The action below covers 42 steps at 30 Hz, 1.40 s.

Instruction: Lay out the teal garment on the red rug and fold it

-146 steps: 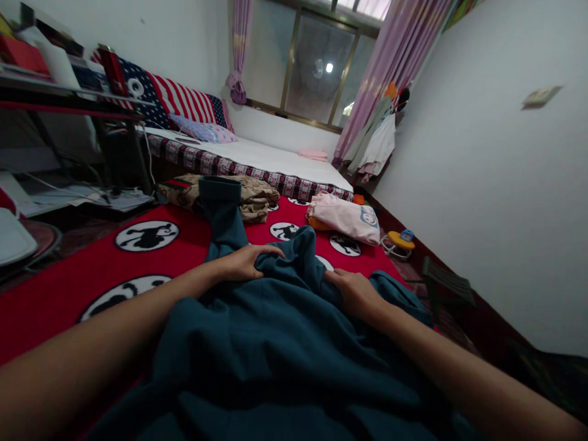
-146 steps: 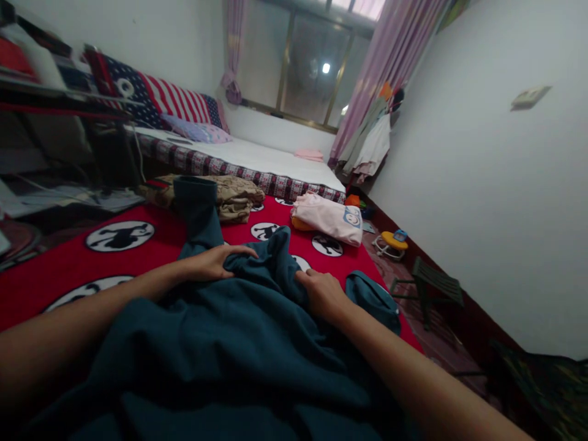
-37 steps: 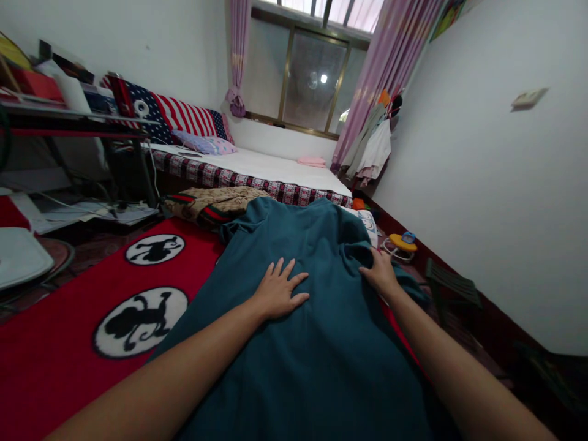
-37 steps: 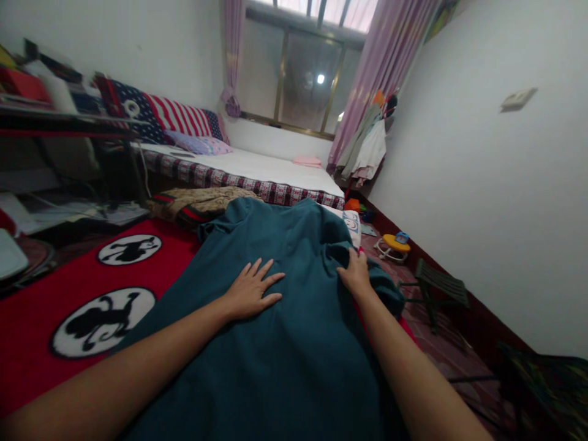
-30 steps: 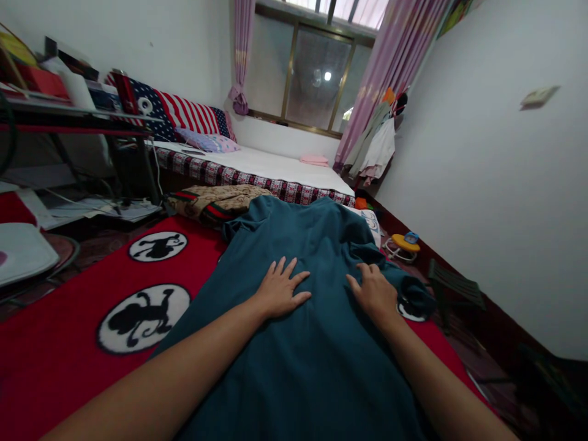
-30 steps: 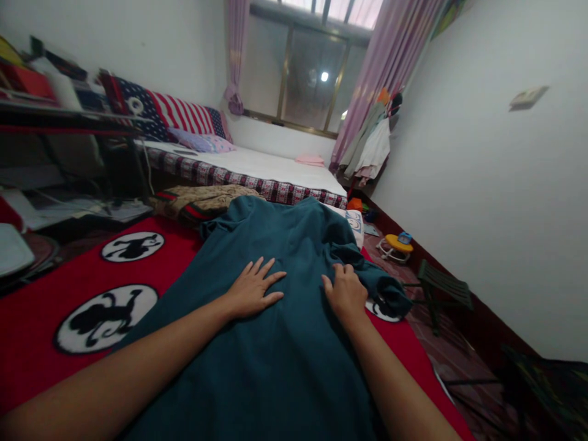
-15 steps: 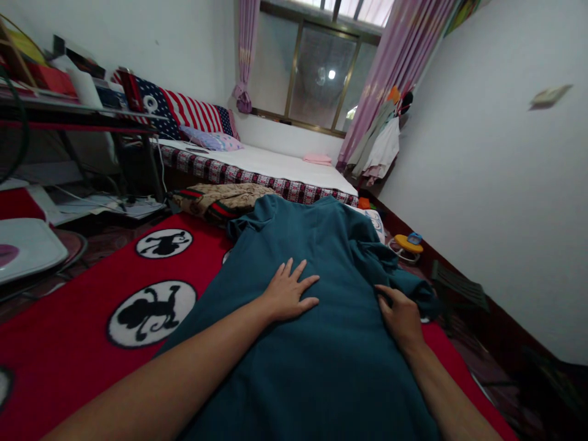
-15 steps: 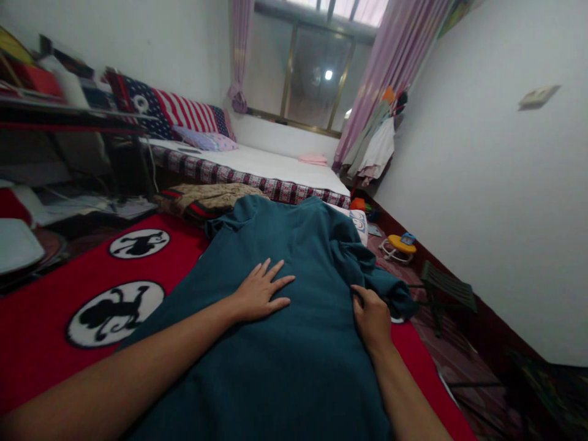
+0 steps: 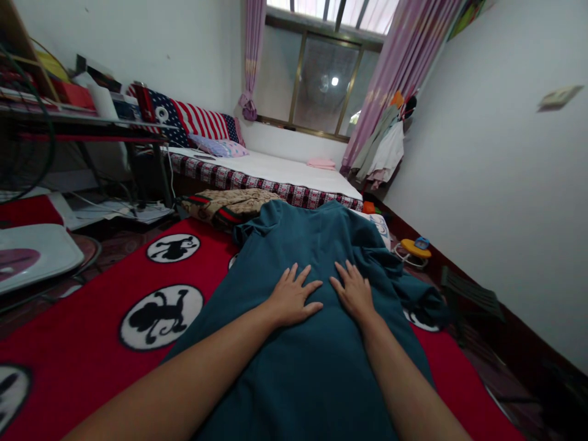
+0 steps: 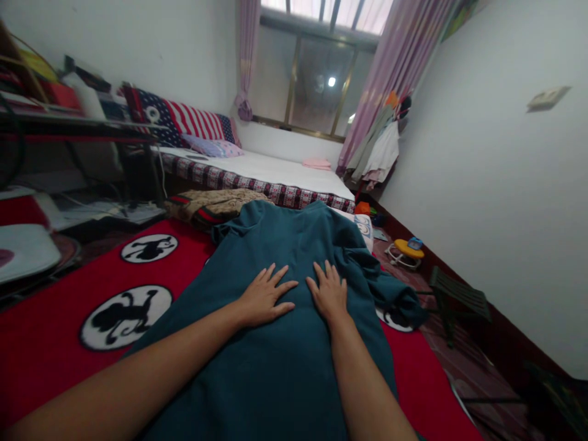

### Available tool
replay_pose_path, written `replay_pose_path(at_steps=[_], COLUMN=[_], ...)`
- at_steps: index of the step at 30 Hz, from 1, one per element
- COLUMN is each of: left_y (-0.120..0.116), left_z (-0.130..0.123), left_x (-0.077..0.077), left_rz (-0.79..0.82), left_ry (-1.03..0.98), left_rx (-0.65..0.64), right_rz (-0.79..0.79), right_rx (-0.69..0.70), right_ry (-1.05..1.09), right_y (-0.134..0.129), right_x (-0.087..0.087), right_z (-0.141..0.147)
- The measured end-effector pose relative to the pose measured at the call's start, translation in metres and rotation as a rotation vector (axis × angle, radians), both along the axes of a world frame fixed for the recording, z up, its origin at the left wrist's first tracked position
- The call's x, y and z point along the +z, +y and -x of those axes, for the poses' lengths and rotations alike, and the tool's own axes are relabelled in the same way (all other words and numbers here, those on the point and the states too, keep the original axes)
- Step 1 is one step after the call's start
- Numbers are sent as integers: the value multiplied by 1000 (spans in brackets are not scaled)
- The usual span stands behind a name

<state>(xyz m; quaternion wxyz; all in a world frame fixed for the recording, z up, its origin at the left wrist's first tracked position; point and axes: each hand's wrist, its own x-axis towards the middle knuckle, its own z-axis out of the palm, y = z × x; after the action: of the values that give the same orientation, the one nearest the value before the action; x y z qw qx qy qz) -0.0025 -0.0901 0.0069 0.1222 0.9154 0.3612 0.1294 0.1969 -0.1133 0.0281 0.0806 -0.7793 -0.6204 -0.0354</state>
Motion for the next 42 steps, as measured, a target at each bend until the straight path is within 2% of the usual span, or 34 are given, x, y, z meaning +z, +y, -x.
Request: replay_pose_path(at_steps=[2,4,8,10,12,14,16,20,23,27,30,33,37,40,42], left_y=[1,2,4,5,5,5,4,3,2,4,6,8,12,20,31], left_z=[-1,-2,-6,-8,-8,-7,-7,-7,-7,-6,-4,-1,1,3,12], left_x=[1,1,-2,-5,-6,-6,-6,-6,-7,-6,-2,1,1,6,15], left_rz=[8,12,-1,-13,-23,-27,-24,-9,-16,-8,14,46,93,141,210], left_ry=[-14,-27,-11,-6,-12,-22,-31,-48,-63,-68,-97,-143,-185,-277,-448], left_rx=[15,59,95,89,89,90,92,93,92,91,84,68,16,-34,-16], right_rz=[60,100,114,-13,-183,-287,-268,41,123,233,296,229,141,45,-41], right_rx=[-44,-65,-54,24,126,204,237,206,189,109,87,102,106,104,113], right_ry=[14,9,-84,-146,-192,-225,-234,-105,-60,46,78,42,45,119,193], right_y=[5,8,23,37,56,78,98,131,141,134,113,82,43,28,25], right_x=[-17,-19,12,28,35,30,18,-10,-14,-2,1,-6,-17,-23,-26], right_z=[-6,-9,1,9,14,14,9,-3,-5,12,33,47,48,43,38])
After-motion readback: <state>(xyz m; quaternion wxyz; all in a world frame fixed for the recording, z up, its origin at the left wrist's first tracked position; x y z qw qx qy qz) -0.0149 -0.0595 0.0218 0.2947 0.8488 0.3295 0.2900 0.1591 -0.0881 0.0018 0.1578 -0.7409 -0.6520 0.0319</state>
